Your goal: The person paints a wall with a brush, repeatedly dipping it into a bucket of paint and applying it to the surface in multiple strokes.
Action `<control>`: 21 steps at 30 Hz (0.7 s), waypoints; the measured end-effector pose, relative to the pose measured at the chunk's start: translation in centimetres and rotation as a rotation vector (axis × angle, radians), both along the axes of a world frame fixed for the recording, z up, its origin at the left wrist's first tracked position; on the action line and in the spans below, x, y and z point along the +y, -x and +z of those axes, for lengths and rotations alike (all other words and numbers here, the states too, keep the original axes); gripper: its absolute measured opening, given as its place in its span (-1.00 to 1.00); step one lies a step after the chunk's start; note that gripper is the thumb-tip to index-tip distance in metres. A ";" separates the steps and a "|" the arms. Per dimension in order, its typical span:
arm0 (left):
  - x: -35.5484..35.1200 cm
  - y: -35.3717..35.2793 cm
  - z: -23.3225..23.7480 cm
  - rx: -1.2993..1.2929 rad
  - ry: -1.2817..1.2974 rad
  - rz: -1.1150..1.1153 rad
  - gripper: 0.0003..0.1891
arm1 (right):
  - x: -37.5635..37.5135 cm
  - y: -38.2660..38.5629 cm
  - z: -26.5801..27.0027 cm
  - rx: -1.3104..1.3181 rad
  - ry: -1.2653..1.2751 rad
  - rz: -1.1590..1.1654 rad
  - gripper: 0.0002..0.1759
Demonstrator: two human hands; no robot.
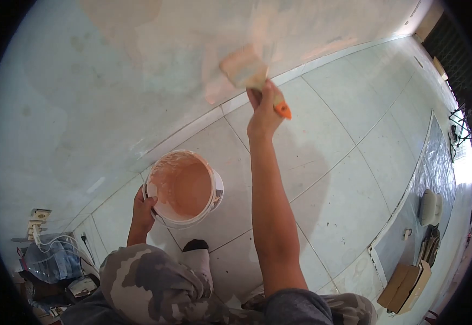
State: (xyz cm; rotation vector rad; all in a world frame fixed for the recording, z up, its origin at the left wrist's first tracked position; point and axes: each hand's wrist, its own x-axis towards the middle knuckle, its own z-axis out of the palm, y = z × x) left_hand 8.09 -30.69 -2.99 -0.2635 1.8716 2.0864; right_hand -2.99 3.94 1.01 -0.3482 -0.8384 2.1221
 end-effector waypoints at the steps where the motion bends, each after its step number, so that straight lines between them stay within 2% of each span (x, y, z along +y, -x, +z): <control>1: -0.1 -0.1 -0.1 0.009 -0.005 -0.011 -0.53 | -0.1 -0.6 -1.3 -0.048 0.022 -0.014 -0.58; 2: -0.2 0.0 -0.2 0.021 -0.013 -0.023 -0.53 | -0.1 -1.3 -2.0 -0.038 0.018 -0.018 -0.58; 5: -0.4 0.0 -0.7 0.018 -0.006 -0.018 -0.53 | 0.5 -2.0 -2.0 -0.241 0.021 -0.043 -0.65; 8: 0.1 -0.1 0.4 0.000 0.019 -0.010 -0.54 | 1.4 0.2 0.9 -0.310 -0.113 -0.033 -0.72; 11: 0.0 0.0 0.0 -0.047 0.009 0.012 -0.53 | 2.6 2.2 9.2 -0.051 -0.242 -0.062 -0.76; 14: -0.5 0.0 -0.7 -0.024 -0.029 0.004 -0.51 | 5.0 2.4 15.8 0.283 -0.319 -0.063 -0.68; 16: -0.3 0.0 -0.3 -0.026 -0.033 0.003 -0.51 | 5.5 1.8 18.0 0.319 -0.280 -0.074 -0.68; 18: -0.2 0.0 -0.3 -0.031 -0.035 0.006 -0.50 | 6.0 1.9 17.8 0.353 -0.240 -0.082 -0.67; 20: -0.4 0.0 -0.5 -0.008 -0.072 -0.018 -0.49 | 6.6 2.9 13.6 0.397 -0.213 0.026 -0.69; 21: -0.4 0.0 -0.5 -0.007 -0.073 -0.016 -0.49 | 6.4 3.2 10.8 0.322 -0.160 0.042 -0.69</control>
